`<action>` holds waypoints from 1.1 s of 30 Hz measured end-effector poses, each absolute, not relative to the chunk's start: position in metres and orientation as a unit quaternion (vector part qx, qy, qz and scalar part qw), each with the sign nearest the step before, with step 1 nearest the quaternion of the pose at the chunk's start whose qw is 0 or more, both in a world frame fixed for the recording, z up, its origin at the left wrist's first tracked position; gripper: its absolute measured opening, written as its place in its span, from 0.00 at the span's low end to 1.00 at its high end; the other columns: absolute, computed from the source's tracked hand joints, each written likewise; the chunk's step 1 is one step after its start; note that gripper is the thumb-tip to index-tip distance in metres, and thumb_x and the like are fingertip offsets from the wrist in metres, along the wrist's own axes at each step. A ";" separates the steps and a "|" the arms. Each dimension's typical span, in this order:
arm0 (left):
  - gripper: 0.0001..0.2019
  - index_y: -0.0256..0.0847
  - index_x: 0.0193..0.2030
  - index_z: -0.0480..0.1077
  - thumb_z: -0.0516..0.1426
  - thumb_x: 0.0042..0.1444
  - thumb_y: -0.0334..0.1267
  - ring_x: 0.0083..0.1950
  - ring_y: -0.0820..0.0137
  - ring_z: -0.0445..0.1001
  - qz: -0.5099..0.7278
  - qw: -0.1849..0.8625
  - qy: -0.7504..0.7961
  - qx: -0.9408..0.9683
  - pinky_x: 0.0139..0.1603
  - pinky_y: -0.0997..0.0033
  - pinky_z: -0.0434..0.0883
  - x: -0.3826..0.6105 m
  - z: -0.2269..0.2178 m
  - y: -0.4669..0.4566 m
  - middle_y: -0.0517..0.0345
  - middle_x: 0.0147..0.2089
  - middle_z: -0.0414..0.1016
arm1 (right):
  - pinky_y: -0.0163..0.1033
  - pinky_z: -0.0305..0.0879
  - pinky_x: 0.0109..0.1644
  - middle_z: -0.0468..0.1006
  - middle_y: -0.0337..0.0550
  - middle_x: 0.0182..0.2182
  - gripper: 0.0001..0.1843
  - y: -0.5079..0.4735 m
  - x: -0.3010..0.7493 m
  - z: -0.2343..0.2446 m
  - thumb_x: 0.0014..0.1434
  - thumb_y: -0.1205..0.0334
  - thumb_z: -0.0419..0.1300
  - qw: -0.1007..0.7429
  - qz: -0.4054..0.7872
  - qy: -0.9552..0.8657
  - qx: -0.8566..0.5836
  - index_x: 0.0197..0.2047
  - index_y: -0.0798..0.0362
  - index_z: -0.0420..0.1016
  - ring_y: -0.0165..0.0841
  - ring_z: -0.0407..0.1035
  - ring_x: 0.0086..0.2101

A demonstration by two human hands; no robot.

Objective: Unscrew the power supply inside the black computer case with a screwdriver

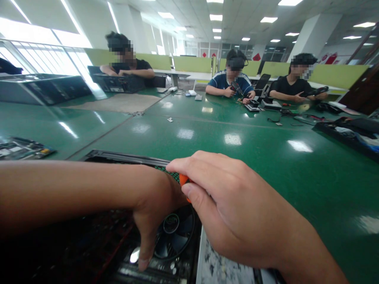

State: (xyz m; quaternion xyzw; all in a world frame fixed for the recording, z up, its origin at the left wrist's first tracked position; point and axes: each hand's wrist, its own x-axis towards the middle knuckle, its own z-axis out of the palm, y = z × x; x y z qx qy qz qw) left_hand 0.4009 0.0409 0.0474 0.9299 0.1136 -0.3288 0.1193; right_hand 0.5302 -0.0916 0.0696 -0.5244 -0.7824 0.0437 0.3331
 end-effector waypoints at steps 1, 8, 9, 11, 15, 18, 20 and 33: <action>0.67 0.36 0.71 0.51 0.71 0.16 0.44 0.73 0.46 0.51 -0.363 0.105 0.095 0.921 0.71 0.48 0.47 0.401 0.049 0.041 0.44 0.72 0.53 | 0.35 0.67 0.50 0.80 0.38 0.48 0.17 -0.092 0.530 0.070 0.65 0.72 0.54 0.334 0.054 -0.785 -0.519 0.56 0.51 0.72 0.31 0.72 0.47; 0.66 0.33 0.73 0.41 0.70 0.26 0.41 0.73 0.47 0.51 -0.412 0.122 0.080 0.900 0.72 0.50 0.49 0.403 0.054 0.041 0.42 0.74 0.48 | 0.32 0.66 0.49 0.80 0.36 0.47 0.17 -0.095 0.531 0.073 0.64 0.73 0.56 0.325 0.077 -0.804 -0.492 0.54 0.51 0.72 0.28 0.73 0.46; 0.67 0.34 0.73 0.41 0.70 0.26 0.43 0.74 0.46 0.48 -0.412 0.104 0.075 0.902 0.72 0.48 0.45 0.403 0.053 0.040 0.43 0.75 0.45 | 0.33 0.67 0.46 0.81 0.36 0.44 0.15 -0.094 0.531 0.072 0.63 0.71 0.58 0.330 0.048 -0.795 -0.506 0.52 0.51 0.73 0.29 0.74 0.43; 0.67 0.35 0.74 0.40 0.69 0.27 0.46 0.75 0.47 0.42 -0.414 0.069 0.062 0.906 0.73 0.49 0.39 0.405 0.054 0.040 0.45 0.76 0.40 | 0.34 0.67 0.39 0.81 0.36 0.38 0.09 -0.092 0.533 0.070 0.62 0.67 0.62 0.335 -0.005 -0.778 -0.532 0.46 0.50 0.75 0.30 0.75 0.36; 0.66 0.36 0.74 0.39 0.69 0.29 0.46 0.75 0.49 0.43 -0.428 0.054 0.058 0.900 0.73 0.50 0.40 0.408 0.054 0.040 0.46 0.76 0.41 | 0.35 0.67 0.36 0.81 0.36 0.35 0.07 -0.090 0.533 0.067 0.61 0.62 0.64 0.332 -0.015 -0.773 -0.541 0.44 0.50 0.76 0.30 0.74 0.33; 0.66 0.36 0.74 0.41 0.69 0.27 0.45 0.75 0.48 0.43 -0.419 0.062 0.064 0.904 0.73 0.50 0.41 0.408 0.053 0.040 0.46 0.76 0.42 | 0.36 0.70 0.46 0.81 0.40 0.45 0.15 -0.092 0.532 0.066 0.65 0.66 0.58 0.317 0.008 -0.783 -0.535 0.54 0.50 0.73 0.33 0.75 0.43; 0.66 0.37 0.74 0.41 0.69 0.26 0.45 0.75 0.49 0.41 -0.414 0.062 0.065 0.906 0.73 0.51 0.40 0.407 0.052 0.040 0.47 0.76 0.42 | 0.39 0.68 0.54 0.78 0.42 0.53 0.20 -0.093 0.531 0.065 0.66 0.69 0.53 0.303 0.004 -0.786 -0.538 0.60 0.50 0.69 0.35 0.73 0.51; 0.65 0.37 0.73 0.41 0.69 0.28 0.43 0.75 0.51 0.45 -0.410 0.057 0.064 0.908 0.73 0.52 0.42 0.407 0.053 0.037 0.48 0.75 0.43 | 0.36 0.71 0.47 0.80 0.40 0.46 0.16 -0.089 0.536 0.063 0.65 0.65 0.59 0.331 0.016 -0.783 -0.527 0.55 0.49 0.73 0.33 0.75 0.43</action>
